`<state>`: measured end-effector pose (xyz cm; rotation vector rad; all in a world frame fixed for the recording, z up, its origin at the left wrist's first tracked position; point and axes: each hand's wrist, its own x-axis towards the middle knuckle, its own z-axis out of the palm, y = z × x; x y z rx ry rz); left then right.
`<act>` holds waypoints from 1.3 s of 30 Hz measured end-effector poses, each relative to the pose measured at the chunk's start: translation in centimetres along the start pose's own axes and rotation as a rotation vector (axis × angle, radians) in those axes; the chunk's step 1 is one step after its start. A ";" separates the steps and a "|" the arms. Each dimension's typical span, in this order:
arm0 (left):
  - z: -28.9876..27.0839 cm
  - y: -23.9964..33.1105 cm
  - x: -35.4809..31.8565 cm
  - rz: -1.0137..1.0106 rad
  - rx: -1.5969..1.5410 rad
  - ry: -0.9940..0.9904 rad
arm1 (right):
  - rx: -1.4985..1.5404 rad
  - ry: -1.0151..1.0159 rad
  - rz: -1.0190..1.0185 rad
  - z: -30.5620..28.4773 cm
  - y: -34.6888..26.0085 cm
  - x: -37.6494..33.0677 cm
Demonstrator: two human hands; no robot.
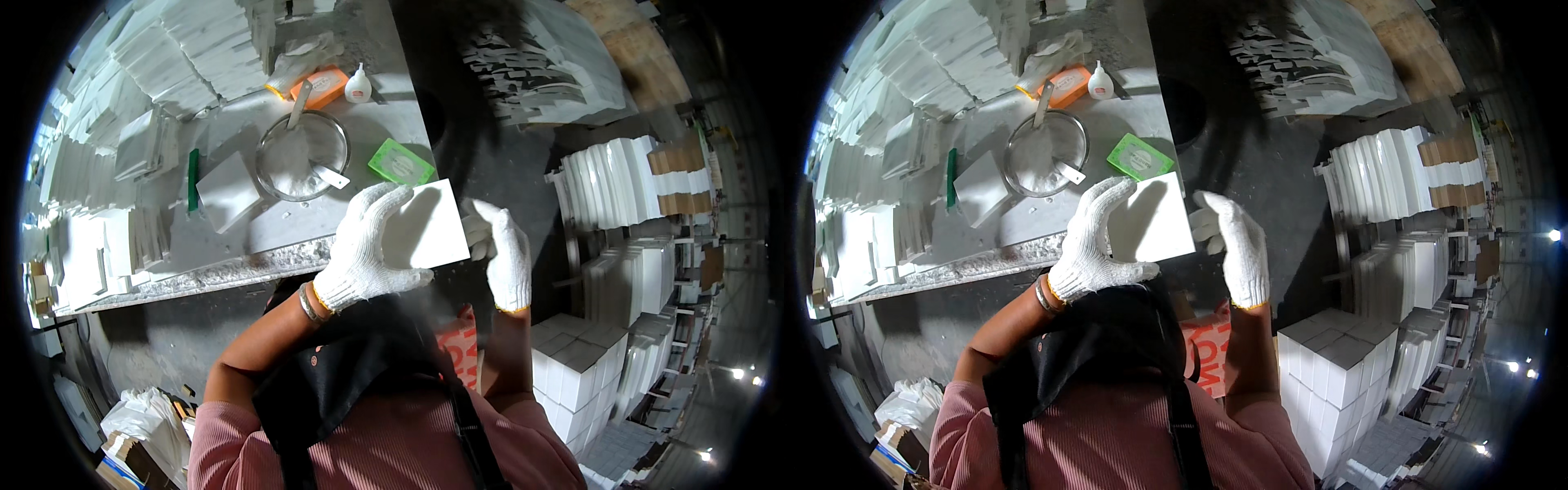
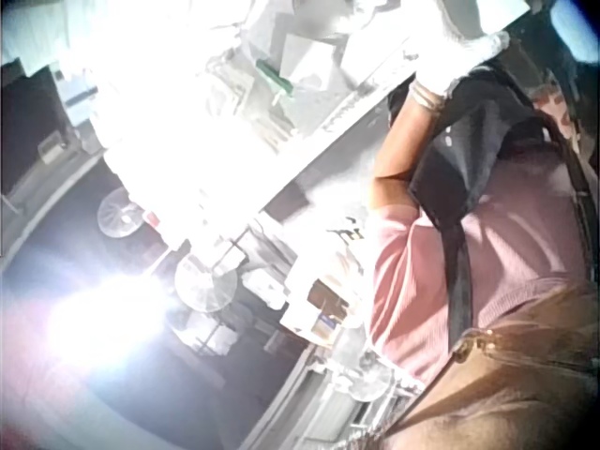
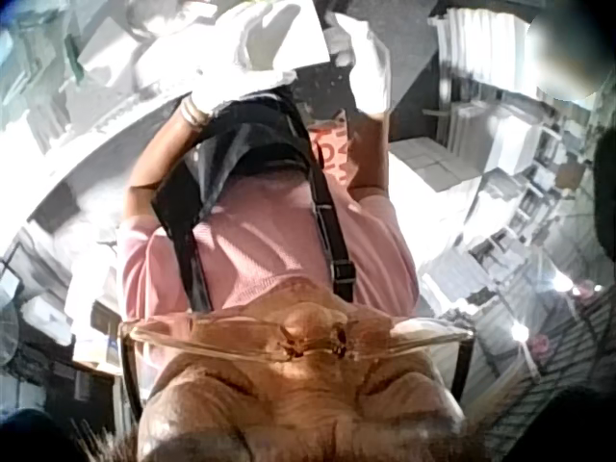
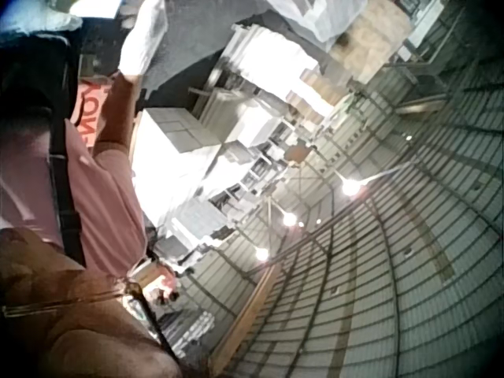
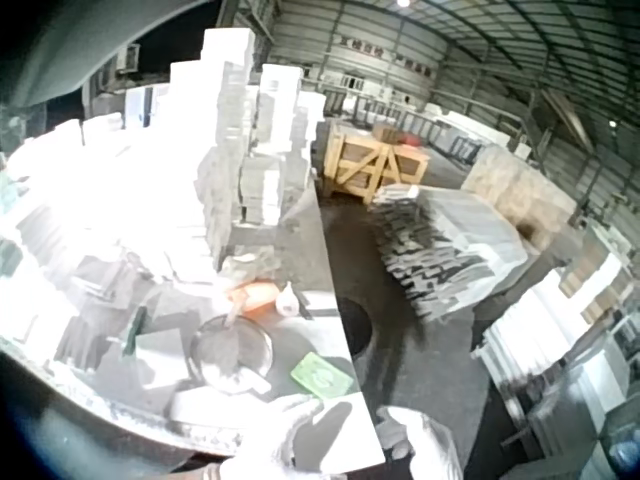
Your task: The person repeatedly picks up white rectangular ceramic tiles, applies a white paste to the edges with a small spatula, and smooths the edges with a green sponge. The person then stacks the finished tiles on the table.
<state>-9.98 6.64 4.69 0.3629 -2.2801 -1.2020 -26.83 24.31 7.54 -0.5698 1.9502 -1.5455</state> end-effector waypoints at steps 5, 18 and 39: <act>0.4 -0.1 0.1 0.107 0.012 0.034 | 0.230 -0.250 0.167 1.5 0.0 0.1; -2.7 -2.8 -1.7 -0.033 -0.035 0.043 | 0.329 0.095 0.041 -0.5 -0.1 -1.1; -0.6 0.5 0.3 -0.541 -1.015 -0.322 | 0.260 -0.050 0.011 1.7 1.1 -2.6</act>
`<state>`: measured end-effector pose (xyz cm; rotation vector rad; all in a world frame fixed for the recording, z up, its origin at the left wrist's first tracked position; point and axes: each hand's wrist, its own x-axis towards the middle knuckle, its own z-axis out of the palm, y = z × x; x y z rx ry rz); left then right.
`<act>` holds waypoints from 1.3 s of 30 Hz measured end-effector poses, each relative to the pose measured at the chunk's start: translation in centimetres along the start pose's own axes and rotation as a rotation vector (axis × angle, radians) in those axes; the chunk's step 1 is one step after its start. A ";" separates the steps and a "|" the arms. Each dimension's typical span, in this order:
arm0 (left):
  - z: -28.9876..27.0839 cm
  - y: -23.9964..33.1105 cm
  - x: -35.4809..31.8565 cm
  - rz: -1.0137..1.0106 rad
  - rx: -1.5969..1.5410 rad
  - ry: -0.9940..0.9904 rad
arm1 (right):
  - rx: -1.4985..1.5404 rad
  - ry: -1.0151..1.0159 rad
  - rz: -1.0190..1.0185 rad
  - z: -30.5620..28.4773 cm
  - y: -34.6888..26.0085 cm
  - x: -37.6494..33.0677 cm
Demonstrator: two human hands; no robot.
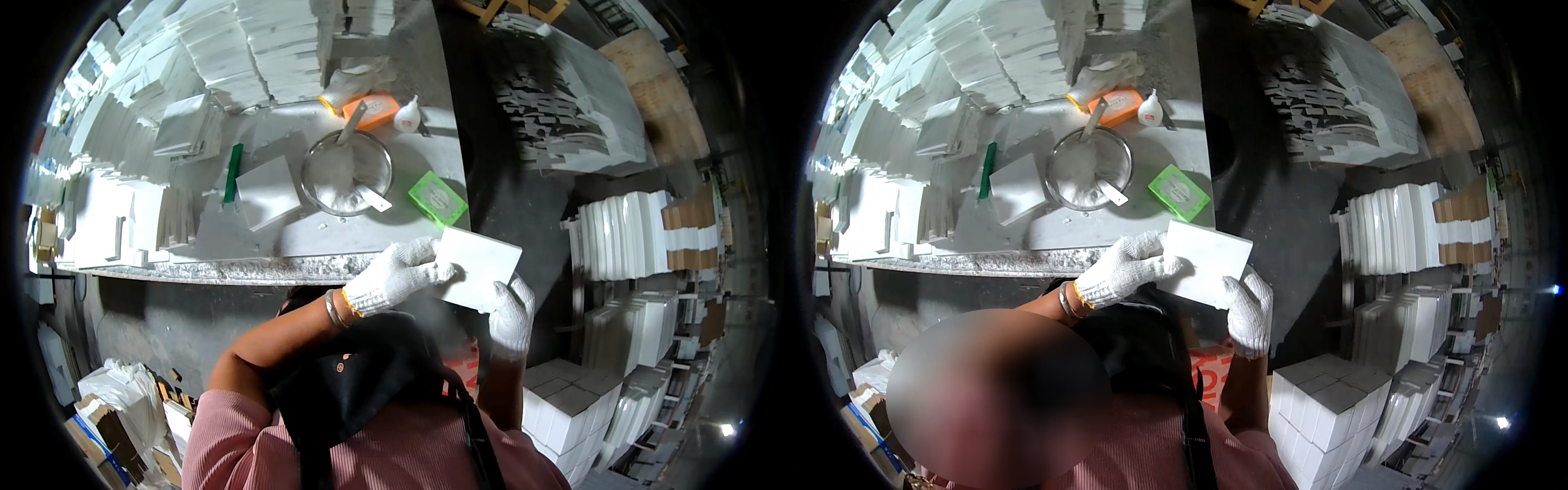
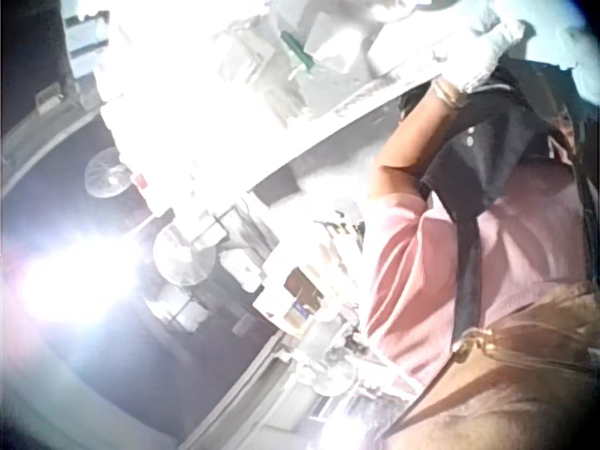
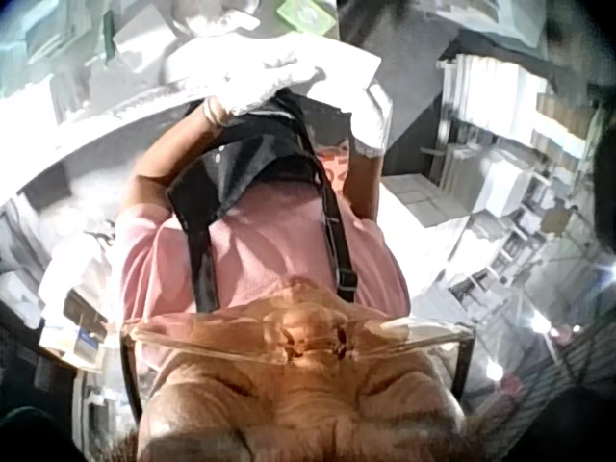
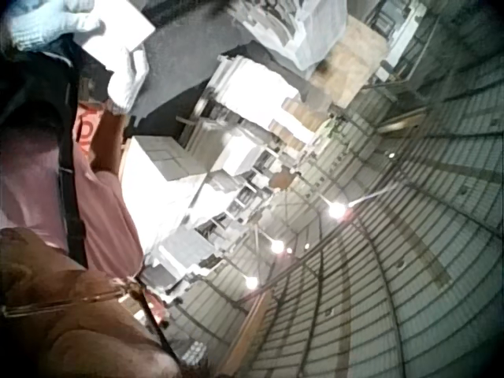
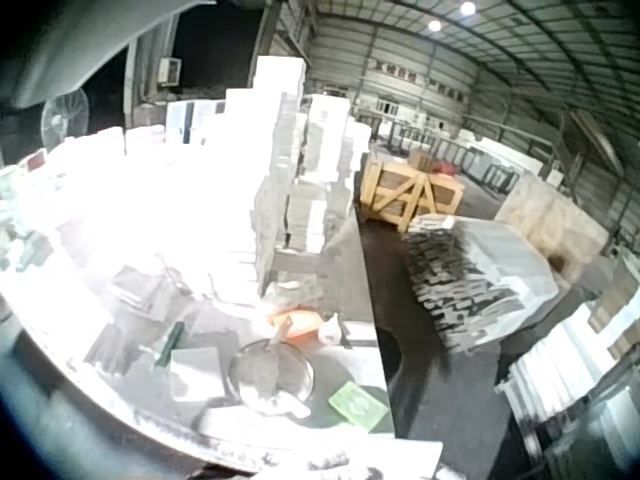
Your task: The person repeatedly picks up white rectangular ceramic tiles, applies a white paste to the edges with a small spatula, and smooths the edges with a green sponge. The person then stacks the finished tiles on the table.
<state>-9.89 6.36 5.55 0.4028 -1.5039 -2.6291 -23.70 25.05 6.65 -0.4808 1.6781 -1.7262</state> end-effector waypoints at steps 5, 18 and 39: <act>-0.3 0.3 -0.2 0.021 0.106 0.046 | -0.039 0.020 -0.048 0.8 -1.9 2.6; -6.4 2.6 -9.5 0.180 0.165 0.425 | -0.156 0.192 -0.042 1.3 -0.5 6.2; -16.8 5.5 -22.5 0.797 -0.442 0.810 | -0.192 0.020 0.067 7.2 -1.8 5.0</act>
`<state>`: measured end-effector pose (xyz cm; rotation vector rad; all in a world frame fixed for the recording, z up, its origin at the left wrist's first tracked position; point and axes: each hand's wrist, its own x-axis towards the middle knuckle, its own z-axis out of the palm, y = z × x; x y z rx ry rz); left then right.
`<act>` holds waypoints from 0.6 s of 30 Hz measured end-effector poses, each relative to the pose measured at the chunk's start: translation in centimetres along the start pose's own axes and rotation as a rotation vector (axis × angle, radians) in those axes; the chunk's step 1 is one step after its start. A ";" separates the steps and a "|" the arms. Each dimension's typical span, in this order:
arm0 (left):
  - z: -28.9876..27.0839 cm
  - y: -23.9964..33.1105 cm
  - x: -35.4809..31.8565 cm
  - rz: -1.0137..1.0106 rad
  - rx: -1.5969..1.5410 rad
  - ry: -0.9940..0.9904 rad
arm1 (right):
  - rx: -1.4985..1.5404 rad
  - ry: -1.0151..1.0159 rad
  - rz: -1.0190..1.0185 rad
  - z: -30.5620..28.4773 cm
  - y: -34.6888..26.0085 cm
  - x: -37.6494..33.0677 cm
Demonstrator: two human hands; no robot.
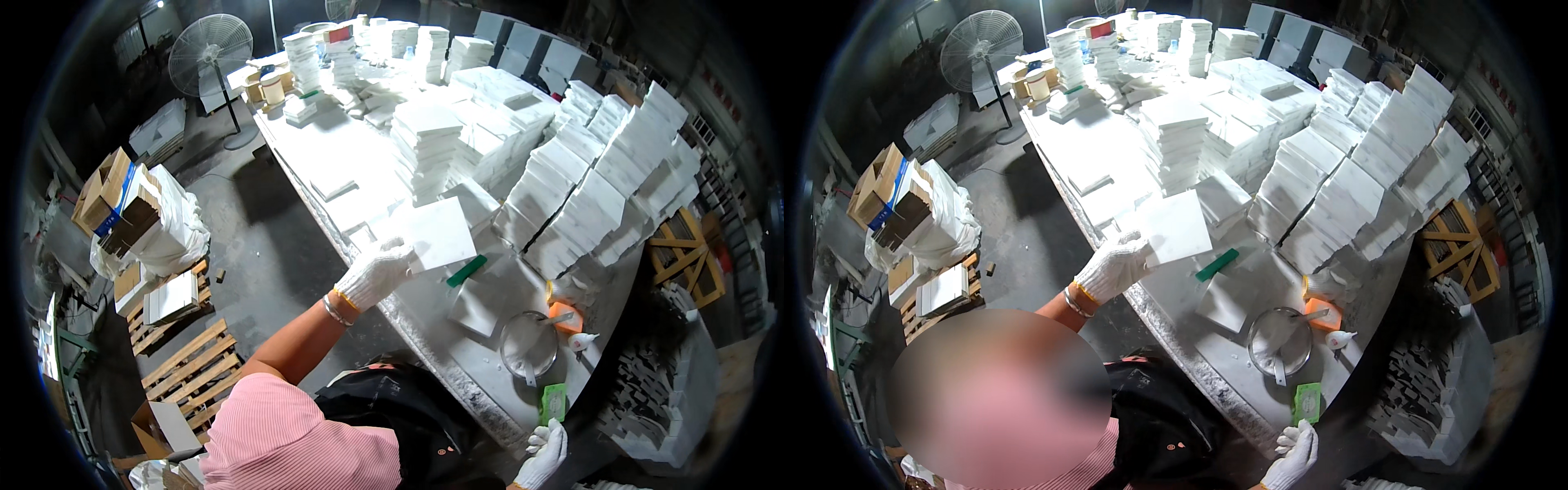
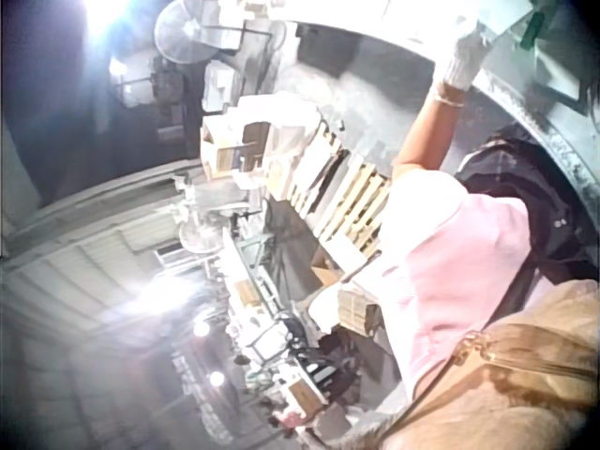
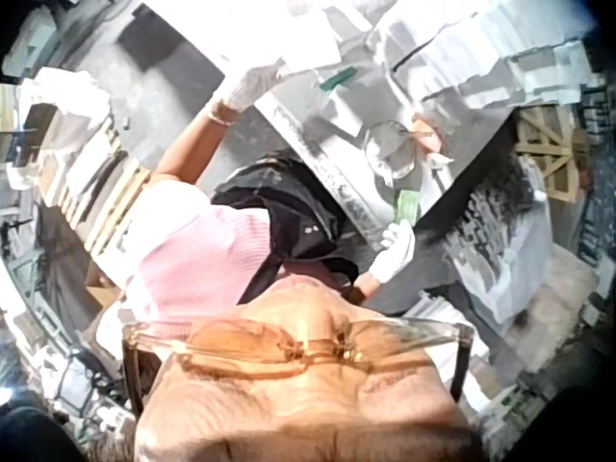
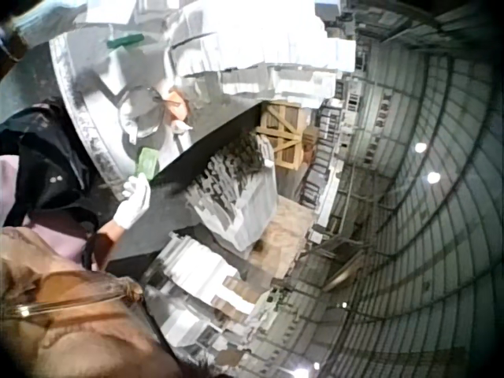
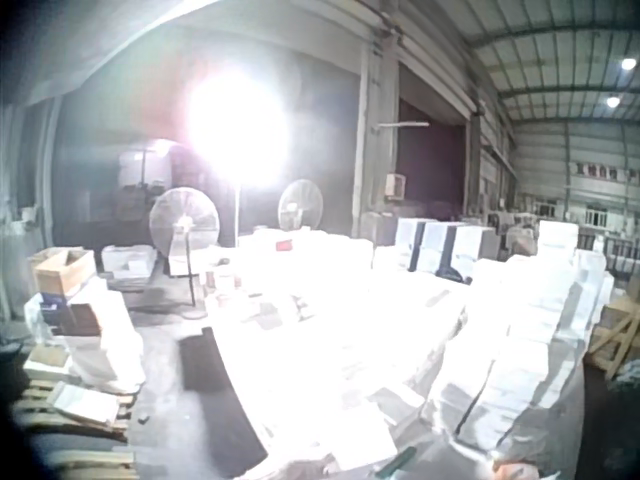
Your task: The person repeatedly picks up white rectangular ceramic tiles, applies a white paste to the edges with a small spatula, and smooths the edges with a green sponge. The person then stacks the finished tiles on the table.
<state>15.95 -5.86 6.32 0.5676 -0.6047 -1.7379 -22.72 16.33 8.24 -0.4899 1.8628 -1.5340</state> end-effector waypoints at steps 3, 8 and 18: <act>0.2 0.9 0.8 0.030 0.051 0.012 | 0.019 0.017 0.021 0.2 0.2 0.0; 1.8 8.7 4.7 0.267 0.301 -0.064 | -0.038 0.042 -0.043 0.0 0.7 -0.6; 2.8 17.2 16.9 0.341 0.517 0.159 | -0.080 -0.063 -0.204 -0.5 2.1 -0.5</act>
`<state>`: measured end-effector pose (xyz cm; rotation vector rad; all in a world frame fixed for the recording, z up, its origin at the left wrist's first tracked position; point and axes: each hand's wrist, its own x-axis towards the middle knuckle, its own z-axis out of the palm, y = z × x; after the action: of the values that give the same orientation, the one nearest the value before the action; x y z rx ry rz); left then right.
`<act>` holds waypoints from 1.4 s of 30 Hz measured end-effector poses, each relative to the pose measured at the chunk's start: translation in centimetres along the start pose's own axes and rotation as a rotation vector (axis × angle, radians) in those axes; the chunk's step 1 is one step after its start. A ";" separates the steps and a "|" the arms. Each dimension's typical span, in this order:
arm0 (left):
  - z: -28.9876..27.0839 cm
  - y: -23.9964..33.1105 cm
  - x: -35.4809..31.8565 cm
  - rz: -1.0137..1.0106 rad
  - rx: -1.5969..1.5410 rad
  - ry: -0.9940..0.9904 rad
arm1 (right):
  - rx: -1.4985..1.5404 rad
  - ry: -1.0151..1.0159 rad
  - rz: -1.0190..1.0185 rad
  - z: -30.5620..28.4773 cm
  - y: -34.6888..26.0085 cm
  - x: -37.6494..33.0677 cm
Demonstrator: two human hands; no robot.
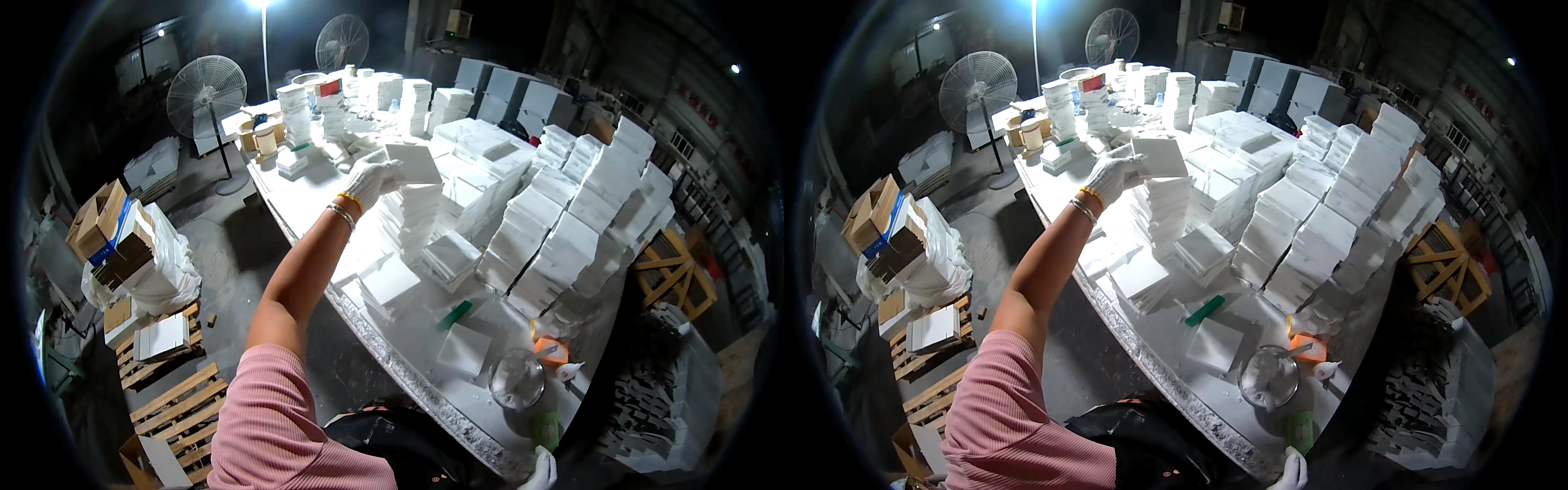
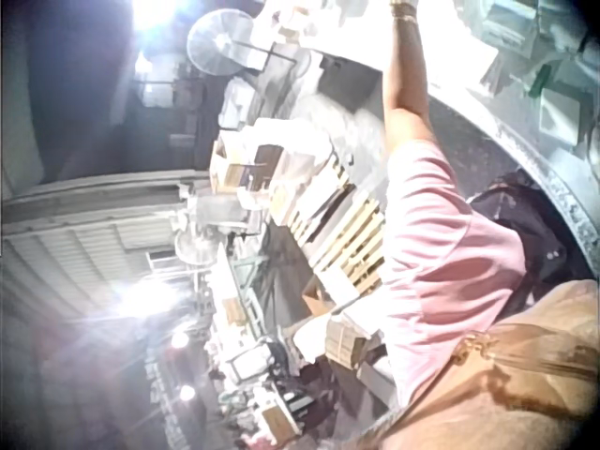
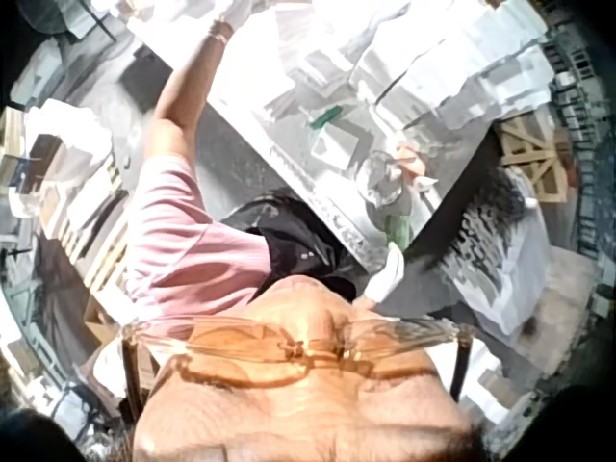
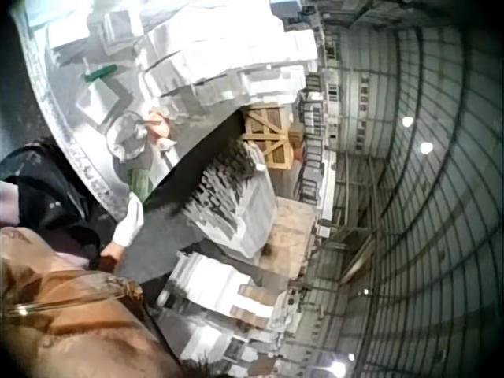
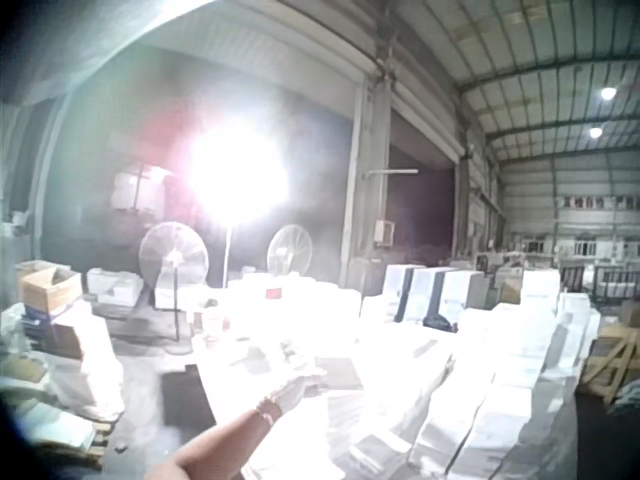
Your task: The person repeatedly picks up white rectangular ceramic tiles, applies a white paste to the edges with a small spatula, and smooths the edges with a green sponge. The person then stacks the finished tiles on the table.
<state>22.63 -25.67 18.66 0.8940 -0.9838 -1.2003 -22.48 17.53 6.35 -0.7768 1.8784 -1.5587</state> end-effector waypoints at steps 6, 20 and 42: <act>-0.2 -0.1 1.0 -0.031 0.266 0.131 | 0.006 0.025 0.191 -0.9 -0.6 -0.2; -3.3 -0.1 -1.9 0.270 0.507 -0.146 | 0.097 0.000 0.236 -1.2 0.9 -0.2; -3.6 -6.0 0.3 0.599 0.872 0.208 | 0.108 -0.089 0.275 -1.4 2.5 0.5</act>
<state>24.11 -26.77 11.88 1.2307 -1.4914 -0.1269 -24.02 18.44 4.08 -0.5070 1.7381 -1.4161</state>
